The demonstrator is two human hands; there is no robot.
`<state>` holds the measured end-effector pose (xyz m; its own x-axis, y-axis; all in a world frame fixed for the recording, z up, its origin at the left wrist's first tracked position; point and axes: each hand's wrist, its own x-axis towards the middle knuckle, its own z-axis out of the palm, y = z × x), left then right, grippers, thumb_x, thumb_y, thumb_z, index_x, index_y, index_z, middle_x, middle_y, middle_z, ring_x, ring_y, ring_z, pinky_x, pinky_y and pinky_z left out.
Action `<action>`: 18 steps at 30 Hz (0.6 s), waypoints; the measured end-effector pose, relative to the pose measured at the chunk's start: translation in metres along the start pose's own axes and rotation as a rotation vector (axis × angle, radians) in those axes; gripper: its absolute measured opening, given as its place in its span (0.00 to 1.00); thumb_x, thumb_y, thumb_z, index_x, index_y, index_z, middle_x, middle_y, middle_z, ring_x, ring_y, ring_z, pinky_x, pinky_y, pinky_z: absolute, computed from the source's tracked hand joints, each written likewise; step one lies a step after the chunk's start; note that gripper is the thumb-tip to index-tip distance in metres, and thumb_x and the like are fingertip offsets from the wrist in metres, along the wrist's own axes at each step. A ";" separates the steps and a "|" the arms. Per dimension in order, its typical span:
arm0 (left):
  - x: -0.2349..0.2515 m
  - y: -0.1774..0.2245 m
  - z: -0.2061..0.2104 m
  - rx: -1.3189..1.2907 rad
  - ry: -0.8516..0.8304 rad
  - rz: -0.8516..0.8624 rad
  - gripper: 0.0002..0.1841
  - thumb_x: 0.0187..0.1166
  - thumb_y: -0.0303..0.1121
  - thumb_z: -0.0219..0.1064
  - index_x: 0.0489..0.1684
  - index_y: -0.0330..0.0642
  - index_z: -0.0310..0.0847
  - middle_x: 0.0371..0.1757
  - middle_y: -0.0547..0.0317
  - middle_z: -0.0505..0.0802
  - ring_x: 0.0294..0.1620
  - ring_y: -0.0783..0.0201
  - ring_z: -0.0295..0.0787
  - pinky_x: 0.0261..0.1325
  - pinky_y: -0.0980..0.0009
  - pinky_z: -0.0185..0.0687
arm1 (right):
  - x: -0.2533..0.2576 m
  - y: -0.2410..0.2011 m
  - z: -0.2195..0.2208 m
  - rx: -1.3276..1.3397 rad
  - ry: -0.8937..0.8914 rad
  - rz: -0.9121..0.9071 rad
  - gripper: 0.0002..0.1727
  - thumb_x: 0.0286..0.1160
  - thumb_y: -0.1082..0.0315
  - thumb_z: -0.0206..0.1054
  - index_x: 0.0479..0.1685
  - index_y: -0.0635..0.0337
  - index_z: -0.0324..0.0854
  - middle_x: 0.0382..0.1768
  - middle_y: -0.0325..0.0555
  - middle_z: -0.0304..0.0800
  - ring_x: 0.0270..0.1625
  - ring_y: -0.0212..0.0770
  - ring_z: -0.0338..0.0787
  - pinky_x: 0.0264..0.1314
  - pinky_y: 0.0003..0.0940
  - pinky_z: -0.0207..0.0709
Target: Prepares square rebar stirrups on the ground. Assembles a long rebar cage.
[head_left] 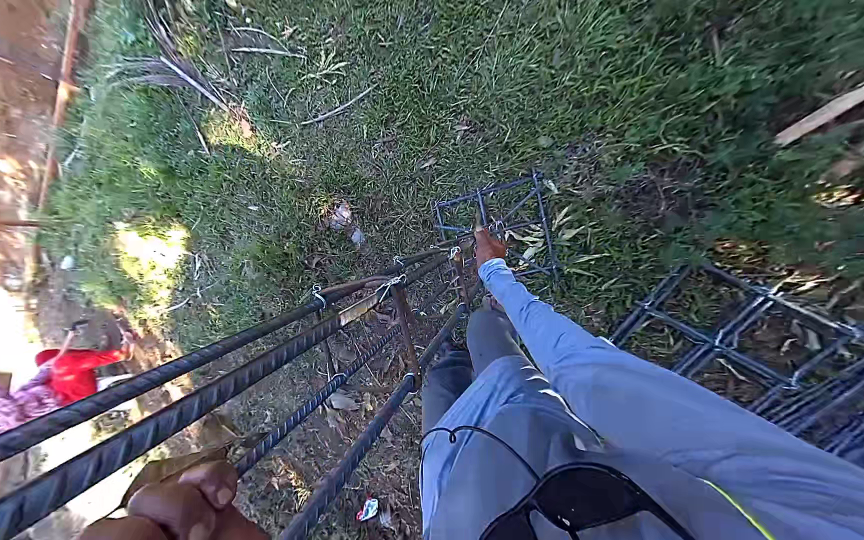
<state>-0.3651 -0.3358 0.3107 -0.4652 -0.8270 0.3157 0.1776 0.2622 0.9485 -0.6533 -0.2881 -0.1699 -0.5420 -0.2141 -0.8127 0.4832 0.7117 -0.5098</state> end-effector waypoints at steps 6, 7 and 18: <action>0.030 -0.030 0.028 -0.004 -0.064 0.026 0.39 0.54 0.72 0.74 0.42 0.42 0.83 0.29 0.59 0.86 0.28 0.60 0.81 0.36 0.63 0.81 | 0.043 -0.010 -0.006 -0.020 -0.006 -0.041 0.41 0.91 0.35 0.41 0.66 0.63 0.87 0.70 0.67 0.85 0.80 0.65 0.78 0.82 0.69 0.64; 0.037 -0.033 0.027 -0.012 -0.092 0.022 0.36 0.57 0.69 0.74 0.41 0.41 0.83 0.30 0.57 0.87 0.29 0.58 0.83 0.37 0.62 0.82 | 0.048 -0.016 -0.007 -0.007 -0.011 -0.047 0.41 0.90 0.35 0.43 0.65 0.63 0.87 0.70 0.67 0.85 0.79 0.65 0.78 0.81 0.69 0.65; 0.097 -0.068 0.106 -0.044 0.095 0.062 0.18 0.91 0.41 0.49 0.31 0.42 0.73 0.19 0.60 0.76 0.16 0.62 0.73 0.25 0.64 0.81 | 0.085 -0.026 -0.031 0.034 -0.034 -0.080 0.41 0.90 0.35 0.43 0.66 0.63 0.86 0.68 0.67 0.86 0.77 0.65 0.80 0.81 0.69 0.65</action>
<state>-0.5139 -0.3810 0.2790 -0.3682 -0.8538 0.3680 0.2424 0.2940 0.9246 -0.7333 -0.3039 -0.2170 -0.5564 -0.2926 -0.7777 0.4628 0.6682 -0.5825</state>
